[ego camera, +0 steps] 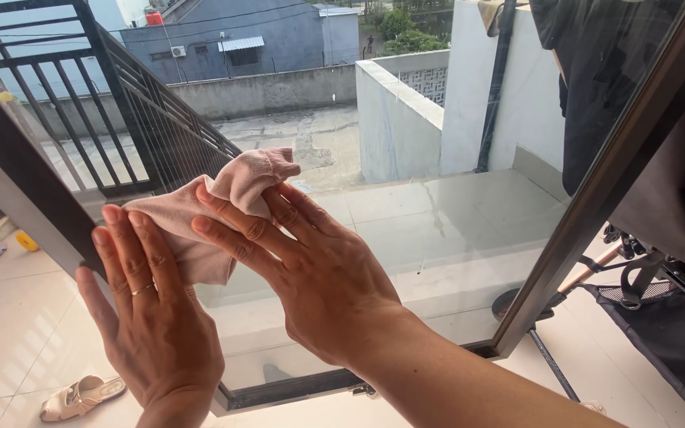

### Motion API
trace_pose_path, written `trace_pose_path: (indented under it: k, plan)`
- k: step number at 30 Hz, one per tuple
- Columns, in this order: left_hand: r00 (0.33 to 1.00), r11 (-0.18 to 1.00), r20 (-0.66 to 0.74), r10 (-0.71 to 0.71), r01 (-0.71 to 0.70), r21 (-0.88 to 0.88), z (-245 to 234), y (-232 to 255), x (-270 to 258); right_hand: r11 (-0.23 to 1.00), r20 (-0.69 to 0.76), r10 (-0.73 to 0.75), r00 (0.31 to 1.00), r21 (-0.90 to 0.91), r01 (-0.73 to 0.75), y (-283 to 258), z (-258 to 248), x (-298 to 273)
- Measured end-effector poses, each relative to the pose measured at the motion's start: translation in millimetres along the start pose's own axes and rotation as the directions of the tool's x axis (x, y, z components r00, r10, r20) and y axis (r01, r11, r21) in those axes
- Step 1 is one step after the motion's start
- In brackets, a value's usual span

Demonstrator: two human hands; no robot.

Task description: Clean the glass surface of an open window using a spray cleaner and a cloth.

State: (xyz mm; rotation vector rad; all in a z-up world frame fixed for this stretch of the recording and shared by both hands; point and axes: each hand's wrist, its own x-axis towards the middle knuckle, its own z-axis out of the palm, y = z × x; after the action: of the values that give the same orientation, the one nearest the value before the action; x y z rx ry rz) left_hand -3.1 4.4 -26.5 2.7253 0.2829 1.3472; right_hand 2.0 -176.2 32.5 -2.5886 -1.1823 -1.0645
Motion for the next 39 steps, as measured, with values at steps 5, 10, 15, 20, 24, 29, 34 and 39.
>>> trace_pose_path:
  k: [5,10,15,20,24,29,34,39]
  plan:
    - [1.000,0.999,0.013,-0.028,0.028,-0.017,-3,7,-9,1.000,-0.003,-0.001,1.000,0.022,0.001,-1,2,-4]
    - [0.999,0.997,0.011,-0.038,0.039,-0.065,-11,16,-6,0.999,-0.039,-0.001,0.999,0.048,0.002,4,-2,-6]
    - [0.998,0.996,-0.012,-0.069,0.068,-0.062,-23,29,1,0.992,-0.058,0.061,0.996,0.118,-0.054,7,-25,-3]
    - [0.996,0.995,-0.038,-0.084,0.082,-0.052,-52,52,48,0.995,-0.091,0.059,0.994,0.080,-0.052,16,-47,10]
    - [0.999,0.990,-0.040,-0.006,0.000,-0.138,-62,51,54,0.995,-0.124,0.093,0.988,0.040,-0.089,24,-69,19]
    - [0.998,0.998,0.015,-0.058,0.059,-0.029,-68,56,51,0.995,-0.080,0.099,0.992,0.028,-0.097,42,-97,24]
    - [0.996,0.989,-0.011,-0.086,0.084,-0.121,-72,76,57,0.991,-0.083,0.130,0.988,0.036,-0.128,48,-114,31]
    - [0.999,0.984,-0.004,0.048,-0.048,-0.172,-95,104,76,0.992,-0.137,0.125,0.983,0.017,-0.124,60,-131,38]
